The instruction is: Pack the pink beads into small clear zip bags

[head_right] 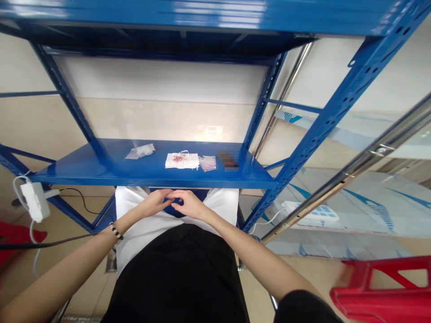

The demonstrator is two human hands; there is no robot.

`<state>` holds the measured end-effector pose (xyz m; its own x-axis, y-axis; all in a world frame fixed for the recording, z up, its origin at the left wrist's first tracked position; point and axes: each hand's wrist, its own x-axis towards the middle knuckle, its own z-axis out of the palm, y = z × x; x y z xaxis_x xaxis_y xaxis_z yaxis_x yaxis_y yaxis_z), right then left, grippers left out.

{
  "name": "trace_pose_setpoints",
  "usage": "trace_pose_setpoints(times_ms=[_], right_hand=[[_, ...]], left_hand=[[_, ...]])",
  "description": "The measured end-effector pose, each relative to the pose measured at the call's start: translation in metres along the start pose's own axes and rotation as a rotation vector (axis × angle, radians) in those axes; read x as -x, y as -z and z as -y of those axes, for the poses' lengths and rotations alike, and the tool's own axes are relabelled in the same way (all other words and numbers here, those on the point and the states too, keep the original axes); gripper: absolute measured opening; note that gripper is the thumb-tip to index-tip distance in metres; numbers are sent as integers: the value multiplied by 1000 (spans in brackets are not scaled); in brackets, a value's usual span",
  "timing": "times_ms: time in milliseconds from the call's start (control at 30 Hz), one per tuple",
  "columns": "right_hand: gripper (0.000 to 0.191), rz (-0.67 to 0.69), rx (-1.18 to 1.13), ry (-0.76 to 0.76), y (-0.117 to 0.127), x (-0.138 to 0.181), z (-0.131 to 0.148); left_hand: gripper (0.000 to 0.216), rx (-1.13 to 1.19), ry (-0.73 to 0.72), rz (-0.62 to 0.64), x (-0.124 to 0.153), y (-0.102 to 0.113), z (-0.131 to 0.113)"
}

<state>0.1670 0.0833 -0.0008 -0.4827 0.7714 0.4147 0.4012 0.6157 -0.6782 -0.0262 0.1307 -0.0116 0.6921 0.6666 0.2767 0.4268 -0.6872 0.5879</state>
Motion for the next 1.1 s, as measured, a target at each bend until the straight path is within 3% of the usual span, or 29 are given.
trace_pose_setpoints(times_ms=[133, 300, 433, 667, 867, 1033, 1100], right_hand=[[34, 114, -49, -5, 6, -3, -3], [29, 241, -110, -41, 15, -7, -2], [36, 290, -155, -86, 22, -3, 4], [37, 235, -344, -167, 39, -6, 0], [37, 115, -591, -160, 34, -11, 4], [30, 60, -403, -143, 25, -5, 9], [28, 110, -301, -122, 22, -3, 8]], left_hand=[[17, -83, -11, 31, -4, 1, 0], [17, 70, 3, 181, -6, 2, 1], [19, 113, 9, 178, 2, 3, -4], [17, 203, 6, 119, -4, 2, 4], [24, 317, -15, 75, -10, 1, 7], [26, 342, -13, 74, -2, 1, -3], [22, 260, -15, 91, -1, 2, -5]])
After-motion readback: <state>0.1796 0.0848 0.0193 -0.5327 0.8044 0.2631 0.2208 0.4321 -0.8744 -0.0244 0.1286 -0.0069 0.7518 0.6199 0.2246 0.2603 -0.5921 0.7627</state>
